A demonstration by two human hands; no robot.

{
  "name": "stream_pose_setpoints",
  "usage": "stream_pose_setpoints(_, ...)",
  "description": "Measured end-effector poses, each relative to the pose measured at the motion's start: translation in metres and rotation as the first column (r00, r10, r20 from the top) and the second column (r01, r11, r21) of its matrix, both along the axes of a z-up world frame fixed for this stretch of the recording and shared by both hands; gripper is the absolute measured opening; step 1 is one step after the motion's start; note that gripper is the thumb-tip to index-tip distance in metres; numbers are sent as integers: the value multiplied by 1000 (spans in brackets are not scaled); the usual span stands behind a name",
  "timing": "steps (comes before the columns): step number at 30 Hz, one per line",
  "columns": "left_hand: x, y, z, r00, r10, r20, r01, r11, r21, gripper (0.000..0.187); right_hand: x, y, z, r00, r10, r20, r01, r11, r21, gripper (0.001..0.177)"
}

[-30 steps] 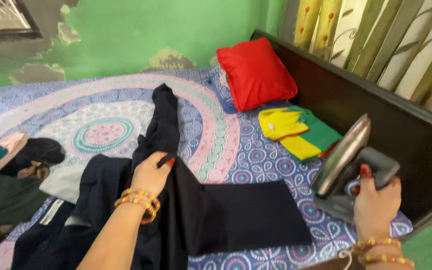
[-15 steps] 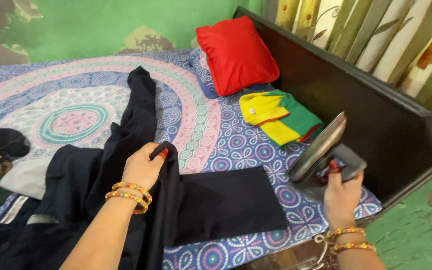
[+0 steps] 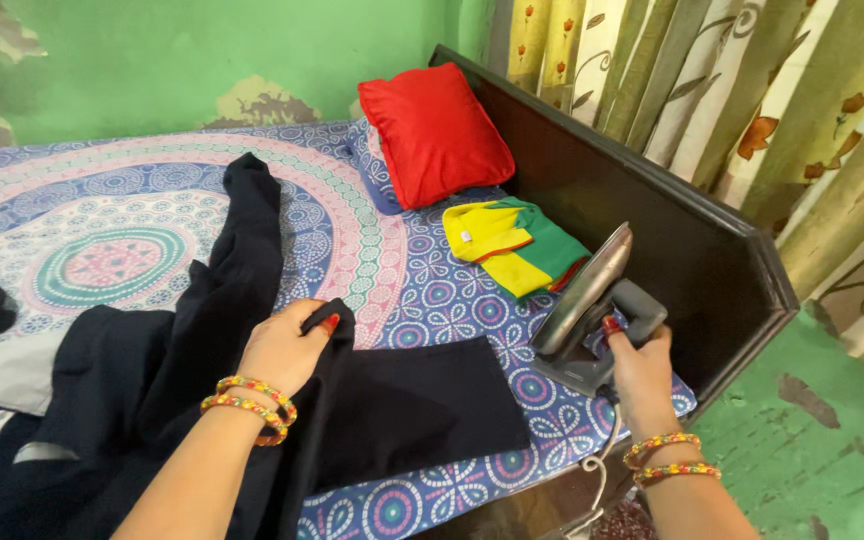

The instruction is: The person irons a pair of dark pants on a bed, moving the iron across different sections of the garment while smoothing the fabric with their other hand.

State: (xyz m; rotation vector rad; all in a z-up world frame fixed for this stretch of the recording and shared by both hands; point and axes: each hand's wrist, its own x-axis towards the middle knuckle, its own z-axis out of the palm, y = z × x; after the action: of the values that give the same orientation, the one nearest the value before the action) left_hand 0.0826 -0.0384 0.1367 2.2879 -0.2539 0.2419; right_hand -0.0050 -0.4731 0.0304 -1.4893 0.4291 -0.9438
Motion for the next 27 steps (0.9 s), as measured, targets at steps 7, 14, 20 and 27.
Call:
stream_pose_setpoints(7,-19,-3,16,999,3,-35,-3,1000,13,34,-10,11,37,982,-184,-51,169,963,-210,74)
stream_pose_setpoints(14,-31,-2,25,998,-6,-55,6,1000,-3,33,-16,20,54,935,-273,-227,164,899,-406,83)
stream_pose_setpoints(20,-34,0,20,999,-12,-52,11,1000,-26,33,-17,30,57,929,-291,-229,166,881,-444,81)
stream_pose_setpoints(27,-33,-1,19,999,7,-42,-7,1000,-18,33,-17,31,63,863,-280,-421,77,896,-438,62)
